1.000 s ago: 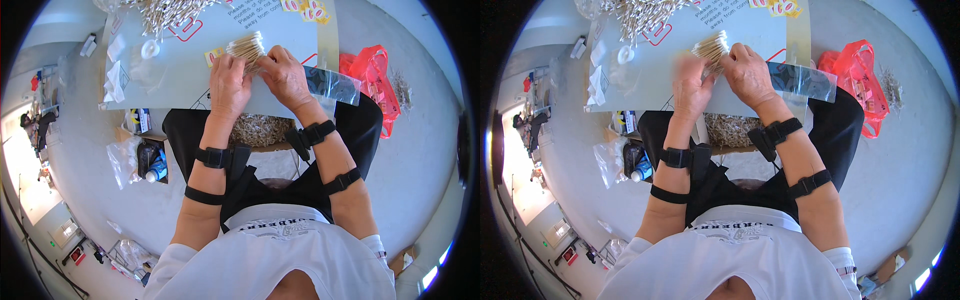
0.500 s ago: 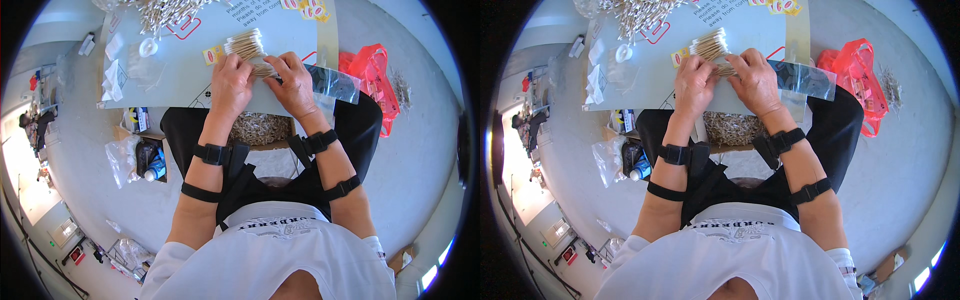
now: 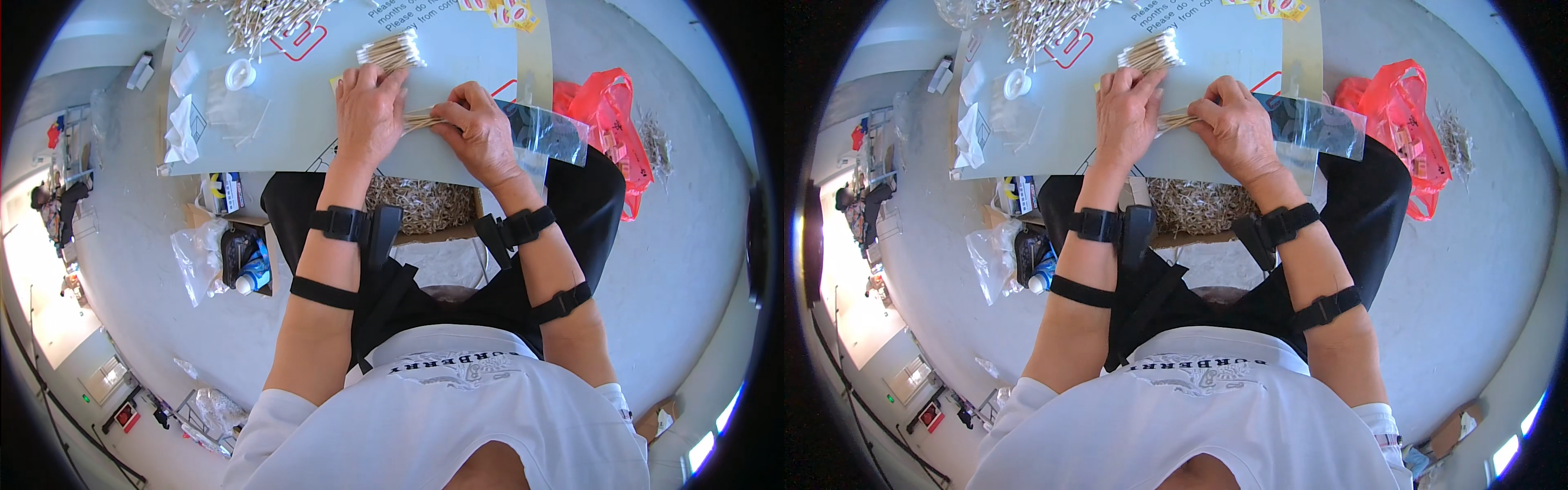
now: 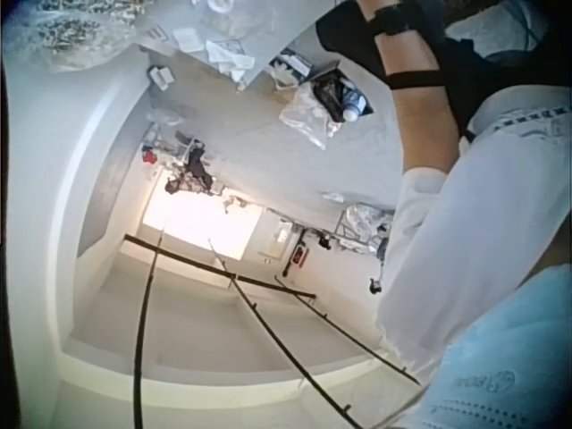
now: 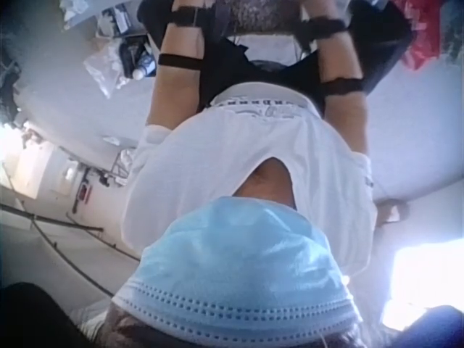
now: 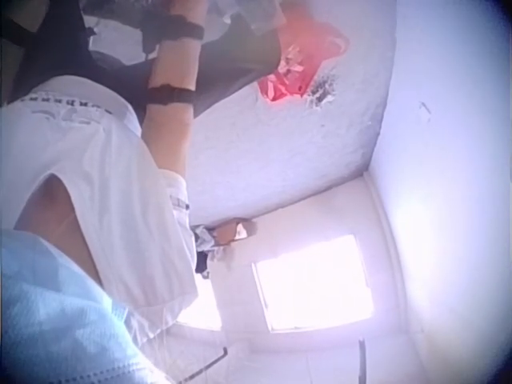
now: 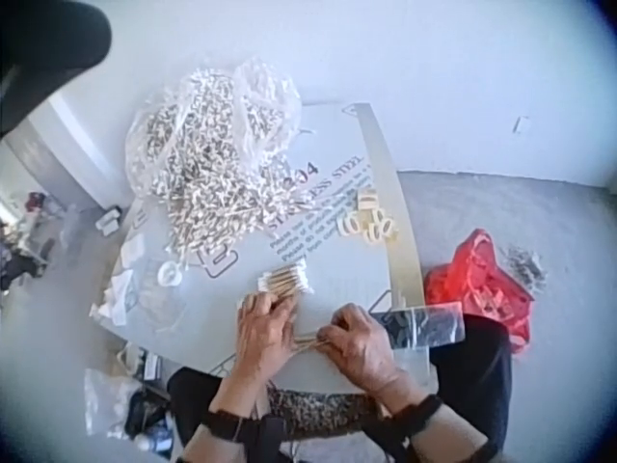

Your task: Packing individual cotton swabs into small plastic bags and organizing them into boxes.

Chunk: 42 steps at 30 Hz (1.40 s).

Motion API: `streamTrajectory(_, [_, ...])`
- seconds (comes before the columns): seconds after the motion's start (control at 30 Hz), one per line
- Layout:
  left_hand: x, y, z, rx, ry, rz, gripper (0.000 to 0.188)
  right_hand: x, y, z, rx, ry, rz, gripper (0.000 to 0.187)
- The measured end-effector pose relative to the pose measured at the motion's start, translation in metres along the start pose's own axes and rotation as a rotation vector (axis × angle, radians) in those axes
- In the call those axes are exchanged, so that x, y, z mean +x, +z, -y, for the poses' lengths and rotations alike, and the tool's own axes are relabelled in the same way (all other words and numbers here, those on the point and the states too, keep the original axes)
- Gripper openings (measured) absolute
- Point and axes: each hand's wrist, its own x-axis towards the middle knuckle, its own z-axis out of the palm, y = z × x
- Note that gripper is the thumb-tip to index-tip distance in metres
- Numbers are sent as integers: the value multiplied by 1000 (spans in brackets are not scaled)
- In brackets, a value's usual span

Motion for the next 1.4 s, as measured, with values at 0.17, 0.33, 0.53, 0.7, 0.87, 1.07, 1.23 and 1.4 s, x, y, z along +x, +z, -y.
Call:
streamTrajectory(0.17, [-5, -7, -16, 26, 48, 150, 40, -4, -1, -3, 47, 79, -41, 25])
streamTrajectory(0.33, [-45, -3, -52, 53, -17, 321, 63, -18, -4, -3, 106, 147, -104, 24])
streamTrajectory(0.53, [-42, 1, -49, 38, -16, 323, 69, -23, -5, -8, 170, 172, -134, 23])
streamTrajectory(0.7, [-29, 8, -47, 23, 71, 225, 75, -20, 1, -3, 409, 347, -333, 19])
streamTrajectory(0.87, [-45, -2, -55, 9, 100, 363, 76, -40, 11, 14, 857, 491, -498, 28])
streamTrajectory(1.07, [-29, 9, -45, -169, 108, 201, 65, -28, 20, 23, 939, 457, -592, 36])
streamTrajectory(1.23, [-29, 21, -49, -751, -228, -111, 52, -23, 25, 14, 972, 467, -662, 33])
streamTrajectory(1.4, [-25, 27, -60, -797, -256, -140, 47, -20, 29, 12, 938, 468, -634, 33])
